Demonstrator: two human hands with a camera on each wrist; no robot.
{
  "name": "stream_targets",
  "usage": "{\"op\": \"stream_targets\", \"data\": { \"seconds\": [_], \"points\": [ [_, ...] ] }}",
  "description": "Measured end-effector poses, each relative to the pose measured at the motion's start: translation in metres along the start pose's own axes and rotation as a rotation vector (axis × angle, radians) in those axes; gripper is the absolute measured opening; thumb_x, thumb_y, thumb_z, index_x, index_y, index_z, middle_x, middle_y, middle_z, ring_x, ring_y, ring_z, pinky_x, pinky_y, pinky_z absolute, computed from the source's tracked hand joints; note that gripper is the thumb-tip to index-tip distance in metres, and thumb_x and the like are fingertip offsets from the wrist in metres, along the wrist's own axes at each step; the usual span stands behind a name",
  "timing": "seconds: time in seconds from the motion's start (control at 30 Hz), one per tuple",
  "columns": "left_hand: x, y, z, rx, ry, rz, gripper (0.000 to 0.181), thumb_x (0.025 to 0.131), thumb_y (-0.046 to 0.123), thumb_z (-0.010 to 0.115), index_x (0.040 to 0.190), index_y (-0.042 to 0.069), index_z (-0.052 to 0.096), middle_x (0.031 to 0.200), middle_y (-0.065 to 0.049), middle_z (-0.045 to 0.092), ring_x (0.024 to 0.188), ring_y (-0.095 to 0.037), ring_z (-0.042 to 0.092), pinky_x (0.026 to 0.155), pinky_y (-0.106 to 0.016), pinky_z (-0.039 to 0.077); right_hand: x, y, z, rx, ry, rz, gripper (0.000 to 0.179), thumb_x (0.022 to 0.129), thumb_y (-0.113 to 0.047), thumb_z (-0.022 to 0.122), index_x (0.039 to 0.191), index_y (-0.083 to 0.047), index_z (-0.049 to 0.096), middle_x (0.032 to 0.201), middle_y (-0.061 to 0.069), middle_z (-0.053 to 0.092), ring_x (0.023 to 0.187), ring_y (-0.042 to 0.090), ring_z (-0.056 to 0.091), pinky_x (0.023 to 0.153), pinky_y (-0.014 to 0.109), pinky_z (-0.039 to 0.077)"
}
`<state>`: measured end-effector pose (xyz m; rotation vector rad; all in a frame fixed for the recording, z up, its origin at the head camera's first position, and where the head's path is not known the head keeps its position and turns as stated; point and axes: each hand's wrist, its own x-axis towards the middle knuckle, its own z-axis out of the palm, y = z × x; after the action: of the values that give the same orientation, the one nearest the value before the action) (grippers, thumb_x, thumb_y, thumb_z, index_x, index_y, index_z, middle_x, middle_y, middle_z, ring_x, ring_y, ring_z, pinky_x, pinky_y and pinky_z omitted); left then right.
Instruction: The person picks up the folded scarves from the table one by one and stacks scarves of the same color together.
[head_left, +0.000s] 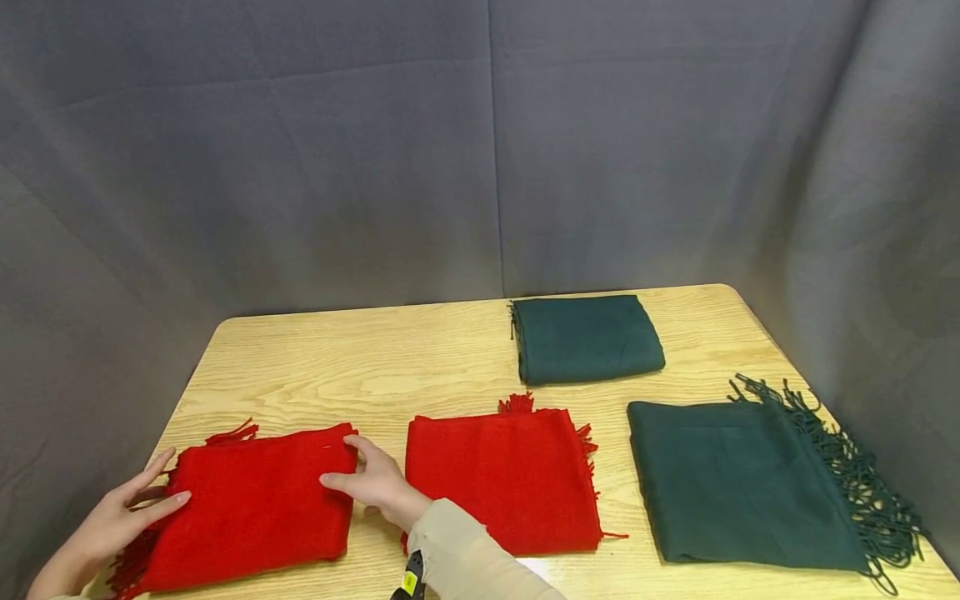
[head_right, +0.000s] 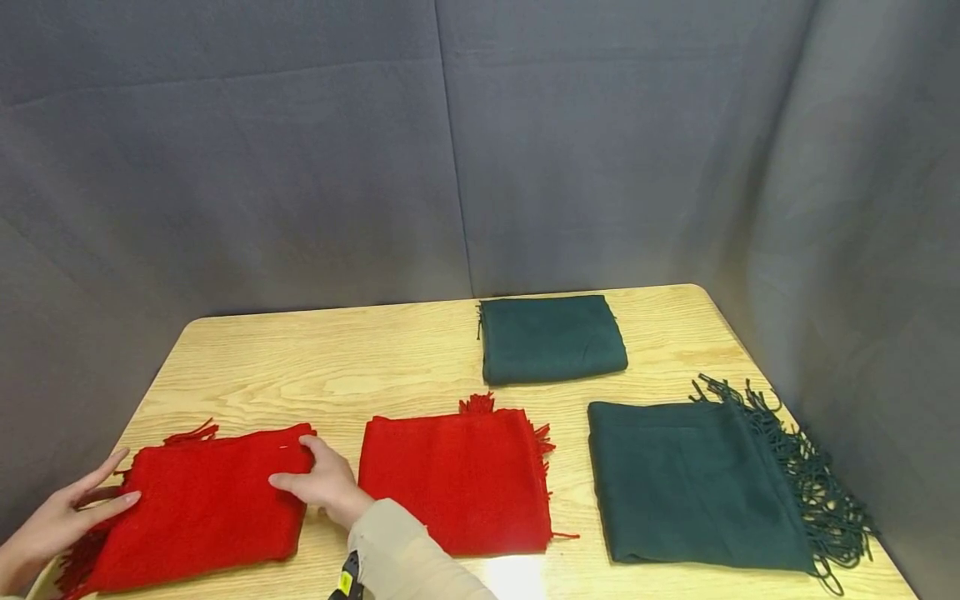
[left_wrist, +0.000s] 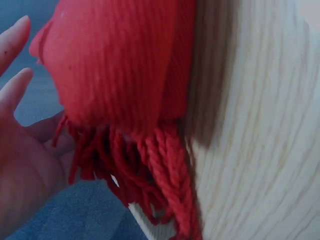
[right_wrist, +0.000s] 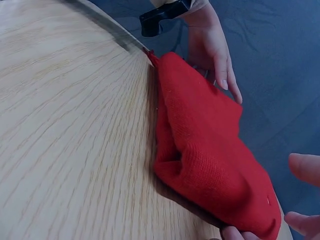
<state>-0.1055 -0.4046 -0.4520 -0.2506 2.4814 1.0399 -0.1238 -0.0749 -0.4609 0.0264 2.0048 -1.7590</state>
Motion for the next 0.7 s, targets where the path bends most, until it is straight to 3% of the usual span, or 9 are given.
{"op": "stream_targets", "data": {
  "seconds": [0.1,0.2,0.33,0.43,0.57,0.7],
  "points": [
    [0.001,-0.001,0.0,-0.049,-0.028,-0.01,0.086,0.091,0.041,0.05,0.141,0.009,-0.012,0.14,-0.038,0.002,0.12,-0.054,0.022,0.085,-0.059,0.039,0.001,0.0,0.001,0.003,-0.001,0.003,0.059,0.076,-0.019,0.072,0.13,-0.019,0.048,0.095,0.0,0.054,0.075,0.015,0.051,0.046,0.036,0.039],
    [0.002,-0.001,0.001,-0.071,-0.033,-0.026,0.085,0.091,0.041,0.051,0.142,0.006,-0.007,0.139,-0.038,0.006,0.118,-0.053,0.027,0.083,-0.053,0.043,0.002,-0.001,0.002,0.014,-0.011,0.012,0.059,0.076,-0.019,0.072,0.13,-0.02,0.048,0.097,0.0,0.055,0.077,0.015,0.052,0.05,0.039,0.042],
    [0.002,-0.001,0.003,-0.102,-0.01,-0.05,0.082,0.09,0.043,0.052,0.143,0.0,0.007,0.136,-0.039,0.015,0.115,-0.051,0.033,0.079,-0.047,0.047,0.003,-0.001,0.003,0.033,-0.022,0.025,0.058,0.076,-0.018,0.072,0.129,-0.02,0.048,0.102,0.001,0.056,0.079,0.017,0.053,0.054,0.042,0.045],
    [0.003,-0.003,0.005,-0.143,0.017,-0.035,0.078,0.089,0.04,0.055,0.14,-0.001,0.013,0.135,-0.037,0.017,0.116,-0.05,0.031,0.079,-0.047,0.046,0.004,-0.001,0.005,0.043,-0.026,0.028,0.057,0.076,-0.017,0.072,0.129,-0.021,0.049,0.108,0.002,0.055,0.079,0.018,0.053,0.054,0.043,0.046],
    [0.003,-0.006,0.008,-0.222,0.028,0.006,0.065,0.088,0.032,0.059,0.139,0.021,0.021,0.133,-0.037,0.019,0.114,-0.05,0.034,0.077,-0.045,0.047,0.005,-0.001,0.008,0.055,-0.041,0.036,0.056,0.077,-0.014,0.072,0.128,-0.022,0.05,0.111,0.001,0.052,0.073,0.019,0.053,0.054,0.041,0.047],
    [0.002,-0.006,0.01,-0.25,0.013,0.03,0.066,0.088,0.027,0.06,0.135,0.043,0.016,0.135,-0.036,0.017,0.115,-0.052,0.032,0.076,-0.047,0.048,0.006,-0.001,0.012,0.068,-0.048,0.033,0.055,0.077,-0.011,0.071,0.126,-0.024,0.051,0.108,0.0,0.052,0.071,0.019,0.056,0.054,0.039,0.049]
  ]
}}
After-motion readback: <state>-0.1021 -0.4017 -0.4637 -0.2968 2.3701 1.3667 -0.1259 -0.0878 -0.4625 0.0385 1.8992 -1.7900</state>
